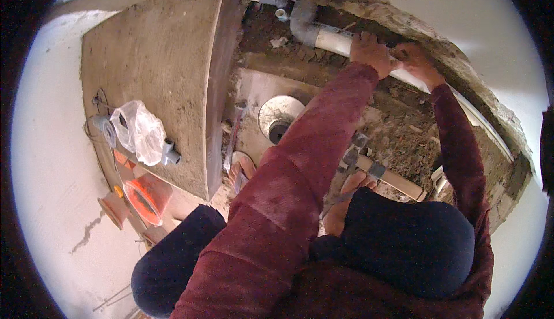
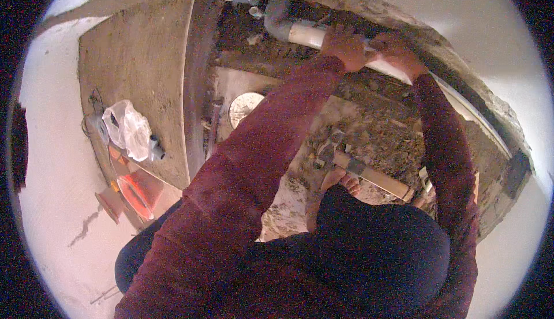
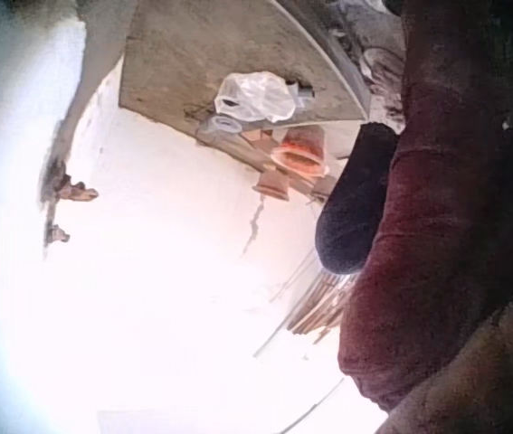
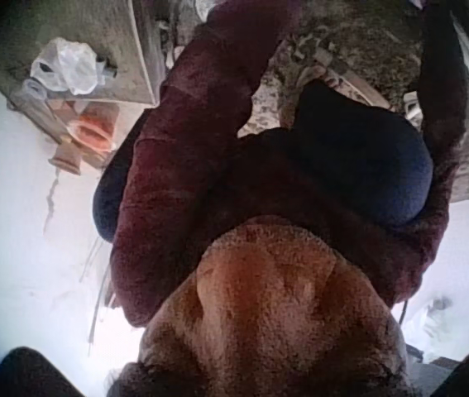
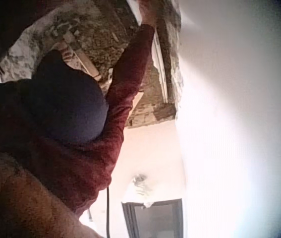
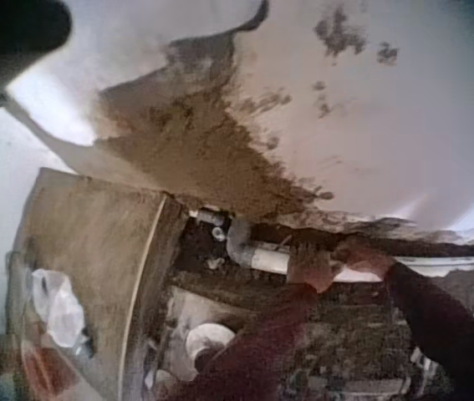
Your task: The person installs a white PVC pipe into a wall opening, using a hammer to tap it into place and adjusting the connection with both hands.
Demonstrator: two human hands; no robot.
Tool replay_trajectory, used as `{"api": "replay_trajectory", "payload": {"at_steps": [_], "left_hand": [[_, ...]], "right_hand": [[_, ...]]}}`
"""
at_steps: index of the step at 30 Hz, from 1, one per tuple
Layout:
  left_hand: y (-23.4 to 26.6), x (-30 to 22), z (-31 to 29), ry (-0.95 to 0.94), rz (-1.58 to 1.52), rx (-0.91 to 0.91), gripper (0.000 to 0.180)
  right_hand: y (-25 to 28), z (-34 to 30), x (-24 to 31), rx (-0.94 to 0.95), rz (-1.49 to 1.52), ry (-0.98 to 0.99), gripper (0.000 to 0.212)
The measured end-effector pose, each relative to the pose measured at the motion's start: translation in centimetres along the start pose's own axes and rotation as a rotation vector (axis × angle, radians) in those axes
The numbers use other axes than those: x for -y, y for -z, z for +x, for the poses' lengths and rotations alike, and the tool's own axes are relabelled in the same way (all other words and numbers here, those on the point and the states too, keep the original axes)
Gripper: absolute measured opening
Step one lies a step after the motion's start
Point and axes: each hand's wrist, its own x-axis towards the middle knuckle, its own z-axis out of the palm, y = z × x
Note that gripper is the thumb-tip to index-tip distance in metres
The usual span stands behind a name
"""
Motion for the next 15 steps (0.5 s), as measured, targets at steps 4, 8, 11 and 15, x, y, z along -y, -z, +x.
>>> {"api": "replay_trajectory", "payload": {"at_steps": [4,8,11,15], "left_hand": [[1.3,0.5,-0.9,0.059,0.099,-0.018,0.078],[3.5,-0.5,-3.8,-0.110,-0.144,-0.005,0.073],[8.0,-0.2,-9.0,-0.527,-0.279,0.115,0.064],[13.1,5.5,-15.4,-0.626,-0.459,0.138,0.055]], "right_hand": [[0.0,0.2,4.1,-0.045,-0.197,0.068,0.035],[-0.3,-0.2,2.4,-0.029,-0.217,-0.075,0.036],[-1.3,-1.1,-0.3,-0.023,-0.349,0.027,0.031],[1.7,-1.6,5.9,0.034,-0.338,-0.175,0.029]]}}
